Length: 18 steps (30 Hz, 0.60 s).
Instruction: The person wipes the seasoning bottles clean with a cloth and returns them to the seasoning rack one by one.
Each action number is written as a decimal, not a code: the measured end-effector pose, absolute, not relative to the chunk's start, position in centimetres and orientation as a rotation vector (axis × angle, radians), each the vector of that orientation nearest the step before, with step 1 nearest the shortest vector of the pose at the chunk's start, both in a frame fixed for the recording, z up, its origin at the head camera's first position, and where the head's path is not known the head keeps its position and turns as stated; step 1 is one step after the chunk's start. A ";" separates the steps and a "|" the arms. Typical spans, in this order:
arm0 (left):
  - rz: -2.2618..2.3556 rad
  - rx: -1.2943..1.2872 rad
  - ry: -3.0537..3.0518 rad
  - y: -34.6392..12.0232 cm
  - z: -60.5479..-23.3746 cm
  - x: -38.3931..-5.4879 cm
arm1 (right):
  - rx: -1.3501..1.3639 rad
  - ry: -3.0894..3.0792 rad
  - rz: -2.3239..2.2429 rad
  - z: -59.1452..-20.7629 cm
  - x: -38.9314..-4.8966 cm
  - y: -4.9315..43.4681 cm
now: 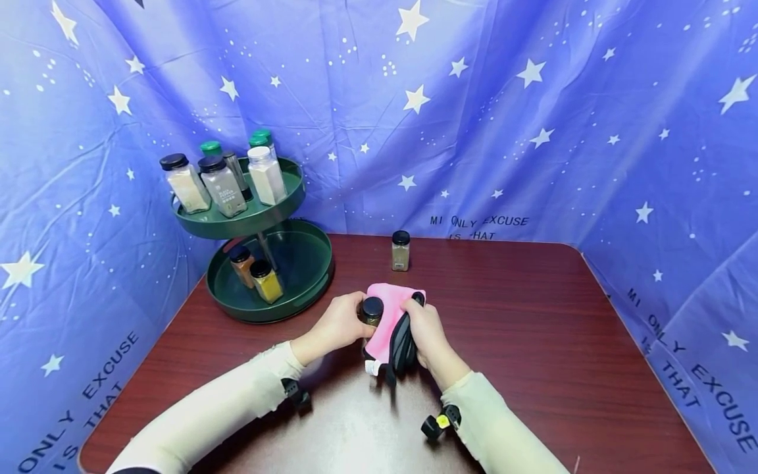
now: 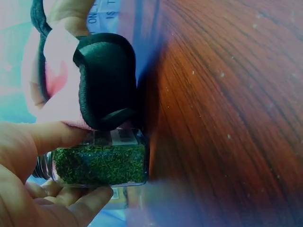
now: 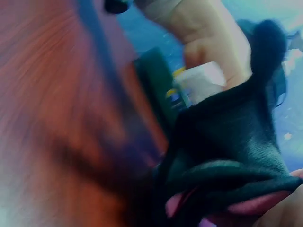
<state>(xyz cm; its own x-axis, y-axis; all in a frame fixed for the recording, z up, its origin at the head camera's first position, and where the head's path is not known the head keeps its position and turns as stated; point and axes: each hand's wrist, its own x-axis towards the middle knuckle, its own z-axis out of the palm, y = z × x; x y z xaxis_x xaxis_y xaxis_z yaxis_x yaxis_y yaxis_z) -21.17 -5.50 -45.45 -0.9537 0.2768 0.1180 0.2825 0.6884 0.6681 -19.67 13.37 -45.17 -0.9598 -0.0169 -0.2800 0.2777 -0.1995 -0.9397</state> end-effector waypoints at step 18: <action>-1.218 -0.658 -2.938 -6.7 -44.3 -21.2 | 0.188 1.648 -2.473 -41.8 -20.6 16.4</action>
